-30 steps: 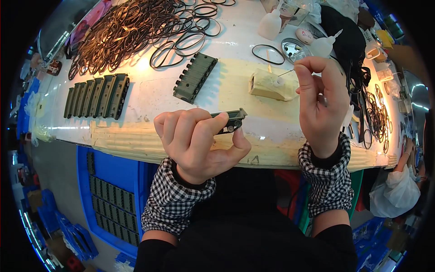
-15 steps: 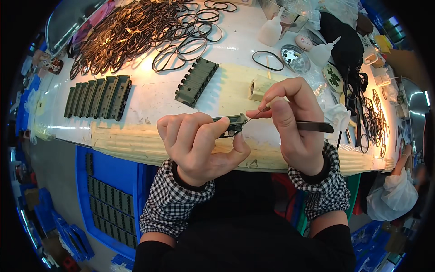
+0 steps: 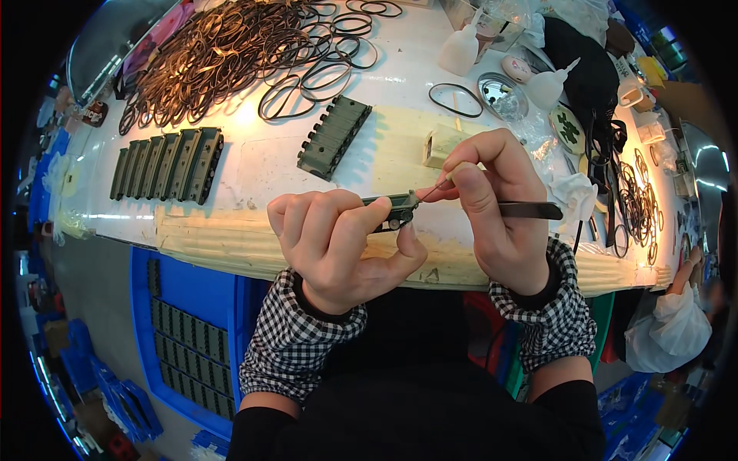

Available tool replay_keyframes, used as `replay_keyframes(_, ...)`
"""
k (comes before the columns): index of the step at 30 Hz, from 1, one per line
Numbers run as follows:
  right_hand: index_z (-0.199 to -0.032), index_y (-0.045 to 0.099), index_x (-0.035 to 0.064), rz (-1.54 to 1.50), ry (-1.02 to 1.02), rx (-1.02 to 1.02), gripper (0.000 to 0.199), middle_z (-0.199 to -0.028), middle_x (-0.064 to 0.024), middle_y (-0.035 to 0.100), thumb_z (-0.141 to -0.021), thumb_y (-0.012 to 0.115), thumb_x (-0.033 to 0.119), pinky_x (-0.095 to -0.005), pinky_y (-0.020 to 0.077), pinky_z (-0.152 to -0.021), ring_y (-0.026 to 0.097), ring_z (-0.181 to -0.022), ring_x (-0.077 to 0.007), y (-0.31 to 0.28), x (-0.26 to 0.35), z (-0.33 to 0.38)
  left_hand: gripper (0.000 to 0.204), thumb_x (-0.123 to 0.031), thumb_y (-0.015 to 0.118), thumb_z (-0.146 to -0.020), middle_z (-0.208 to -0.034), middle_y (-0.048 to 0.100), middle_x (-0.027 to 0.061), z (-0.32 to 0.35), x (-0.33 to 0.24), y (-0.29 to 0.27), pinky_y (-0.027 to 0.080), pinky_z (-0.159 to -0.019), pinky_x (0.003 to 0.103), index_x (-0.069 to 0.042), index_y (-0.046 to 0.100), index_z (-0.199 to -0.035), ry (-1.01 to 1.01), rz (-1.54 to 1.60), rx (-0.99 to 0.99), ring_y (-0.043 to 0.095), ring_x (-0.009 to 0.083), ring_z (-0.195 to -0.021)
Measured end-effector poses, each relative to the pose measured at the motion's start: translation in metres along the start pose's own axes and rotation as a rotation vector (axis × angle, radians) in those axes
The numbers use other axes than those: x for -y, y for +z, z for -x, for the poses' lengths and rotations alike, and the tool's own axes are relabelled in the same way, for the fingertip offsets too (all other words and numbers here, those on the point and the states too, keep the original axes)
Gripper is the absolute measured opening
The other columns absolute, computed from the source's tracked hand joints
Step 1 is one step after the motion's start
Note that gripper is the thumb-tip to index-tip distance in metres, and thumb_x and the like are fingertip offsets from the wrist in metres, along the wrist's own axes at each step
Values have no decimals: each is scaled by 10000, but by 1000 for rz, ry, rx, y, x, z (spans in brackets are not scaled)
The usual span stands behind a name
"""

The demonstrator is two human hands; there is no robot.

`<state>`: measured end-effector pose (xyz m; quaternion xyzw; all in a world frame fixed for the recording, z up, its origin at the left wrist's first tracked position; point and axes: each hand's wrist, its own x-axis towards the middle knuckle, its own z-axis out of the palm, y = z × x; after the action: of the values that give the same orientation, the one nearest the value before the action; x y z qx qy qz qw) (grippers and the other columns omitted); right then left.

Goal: Assembling small components by inserting a loop into a housing and using tweezers for alignment at a workbench.

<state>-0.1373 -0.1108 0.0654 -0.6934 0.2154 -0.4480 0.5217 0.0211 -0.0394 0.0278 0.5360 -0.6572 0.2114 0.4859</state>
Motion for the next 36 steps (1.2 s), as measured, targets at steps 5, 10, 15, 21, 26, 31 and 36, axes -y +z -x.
replay_keyframes(5,-1027,460,-19,56,102,63,199,-923,-75,543,-1000,468,178,-286,552,-774,618,-823,-128,-2,7,1,299,-158,723,-584,-752,531,44,1,1,0,373,-639,333,-106,569,-835,-10,6,-5,478,210,-678)
replay_keyframes(10,-1028,463,-20,-20,9,-19,160,-923,-72,539,-1001,455,138,-276,555,-753,595,-812,-113,-7,4,-1,305,-148,718,-575,-750,534,46,1,1,1,378,-642,334,-103,569,-837,-15,22,-8,474,210,-677)
replay_keyframes(15,-916,558,-16,501,-161,-308,57,-802,-49,566,-920,582,35,-238,495,-546,595,-705,-103,-25,4,-9,304,-141,711,-564,-747,533,48,1,1,-1,378,-646,337,-101,571,-831,-17,16,-3,472,212,-680)
replay_keyframes(21,-934,560,6,954,-230,-194,103,-840,-104,567,-850,619,9,-354,461,-563,582,-686,-291,-32,0,-17,308,-134,701,-544,-735,527,46,0,1,0,376,-654,338,-102,571,-822,-16,13,-16,475,215,-688)
replay_keyframes(26,-962,581,-3,1000,-226,-162,112,-863,-136,566,-874,601,65,-363,466,-586,585,-697,-314,-32,1,-15,294,-146,706,-556,-736,525,42,0,1,-1,375,-654,339,-104,570,-813,-18,4,-18,480,214,-692)
replay_keyframes(31,-880,641,-26,693,-335,-140,745,-771,-107,589,-958,248,601,-332,467,-603,549,-609,-223,-30,31,-5,278,-183,719,-586,-742,526,36,1,2,-3,367,-649,338,-109,569,-809,-20,-6,-12,484,211,-692)
replay_keyframes(36,-867,672,-3,540,-119,90,590,-717,-106,640,-887,457,546,-323,495,-632,623,-650,-246,-23,49,6,277,-207,730,-603,-740,525,30,3,3,0,364,-646,341,-112,572,-810,-14,-3,-40,481,209,-679)
